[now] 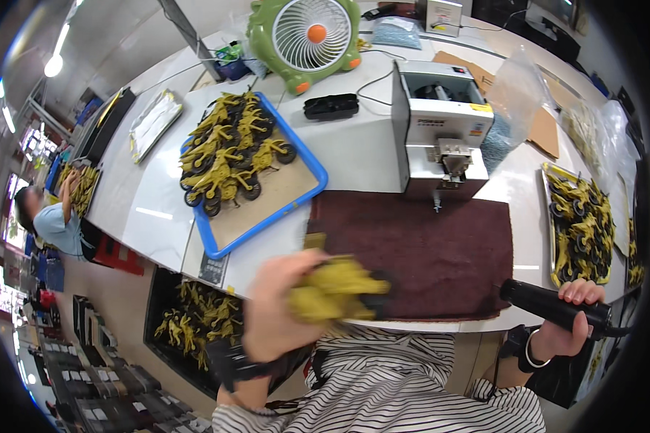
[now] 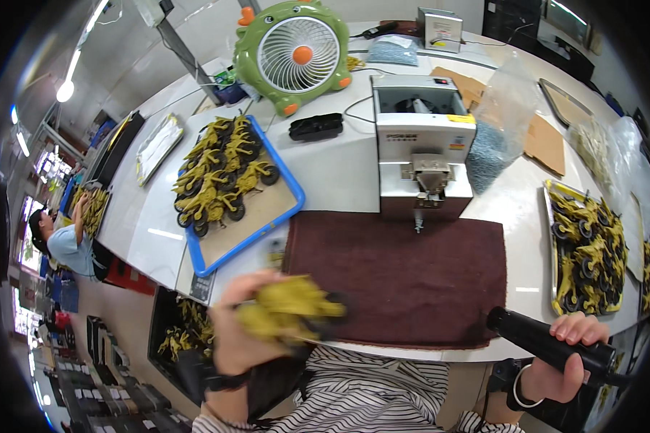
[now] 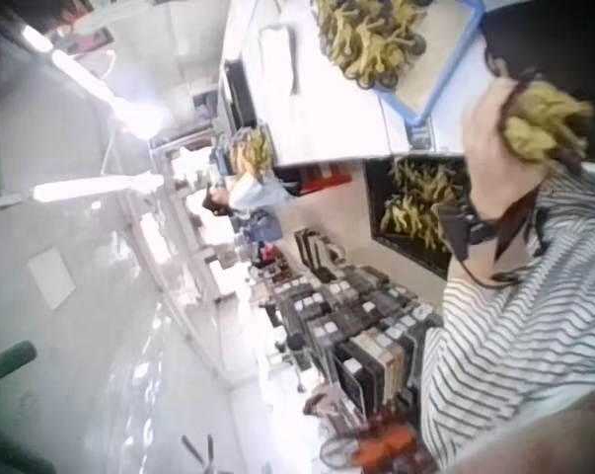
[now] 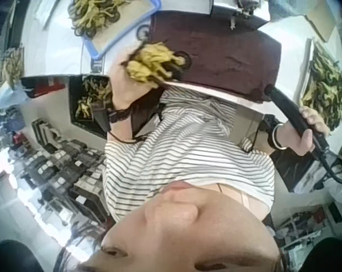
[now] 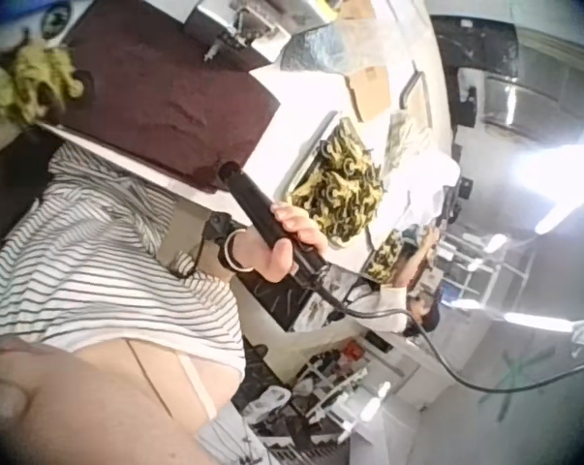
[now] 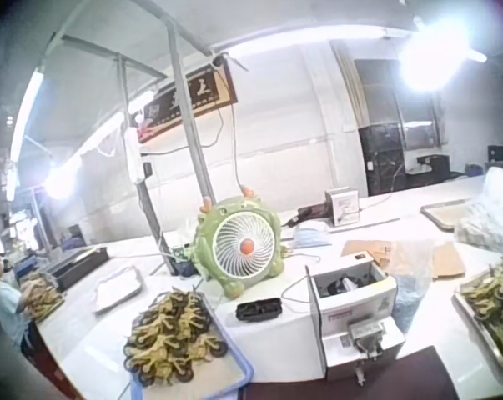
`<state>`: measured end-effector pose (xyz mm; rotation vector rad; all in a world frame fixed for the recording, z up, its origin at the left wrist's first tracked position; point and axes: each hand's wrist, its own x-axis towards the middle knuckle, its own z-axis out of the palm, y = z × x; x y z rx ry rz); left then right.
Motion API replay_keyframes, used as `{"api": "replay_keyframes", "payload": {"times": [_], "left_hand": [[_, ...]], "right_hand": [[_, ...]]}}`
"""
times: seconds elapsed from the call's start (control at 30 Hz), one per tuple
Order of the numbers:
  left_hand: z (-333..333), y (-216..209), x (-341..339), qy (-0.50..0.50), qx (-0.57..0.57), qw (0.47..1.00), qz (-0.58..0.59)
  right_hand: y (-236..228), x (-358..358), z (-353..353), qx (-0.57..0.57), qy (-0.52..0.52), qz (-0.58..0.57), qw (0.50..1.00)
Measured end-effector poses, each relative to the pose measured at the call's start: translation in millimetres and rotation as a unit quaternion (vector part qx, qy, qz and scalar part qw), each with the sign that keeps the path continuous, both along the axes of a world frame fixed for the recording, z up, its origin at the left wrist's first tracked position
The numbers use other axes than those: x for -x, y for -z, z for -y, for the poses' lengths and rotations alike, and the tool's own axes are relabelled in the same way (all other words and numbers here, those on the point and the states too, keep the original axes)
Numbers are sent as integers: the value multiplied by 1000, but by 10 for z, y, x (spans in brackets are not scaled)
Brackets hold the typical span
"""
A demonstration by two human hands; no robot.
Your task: Assembling toy motorcycles using a heat gun and a riveting machine in a factory.
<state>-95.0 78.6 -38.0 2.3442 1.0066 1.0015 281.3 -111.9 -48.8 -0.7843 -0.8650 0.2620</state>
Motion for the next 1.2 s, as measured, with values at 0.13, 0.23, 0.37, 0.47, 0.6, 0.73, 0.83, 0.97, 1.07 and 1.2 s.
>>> {"api": "replay_keyframes", "payload": {"times": [0.13, 0.23, 0.37, 0.47, 0.6, 0.73, 0.83, 0.97, 1.07, 1.2], "left_hand": [[462, 31, 1430, -364, 85, 924, 79], [713, 68, 2081, -397, 253, 868, -156], [515, 383, 2439, -446, 245, 802, -315], [-145, 11, 1938, -371, 27, 922, -105], [-1098, -230, 1215, -232, -81, 958, -147], [-1676, -36, 1074, -222, -69, 911, -341], [-1770, -79, 1041, -235, 16, 904, -357], [-1643, -35, 1025, -204, -19, 914, -350], [-1558, 72, 1061, -212, -52, 923, -318], [-1581, 12, 1121, -132, -8, 959, -252]], "right_hand": [[-14, 14, -106, 16, -22, 6, 1000], [-43, 30, -135, 31, -24, 19, 999], [-84, 50, -186, 41, -26, 25, 999], [-48, 46, -169, 42, -24, 27, 998], [-82, 20, -148, 56, -8, 24, 998], [-130, 58, -184, 55, -14, 20, 998], [-60, 56, -196, 54, -15, 14, 998], [-108, 84, -177, 61, -6, 14, 998], [-96, 82, -207, 54, -5, 17, 998], [-92, 72, -226, 45, -13, 17, 999]]}}
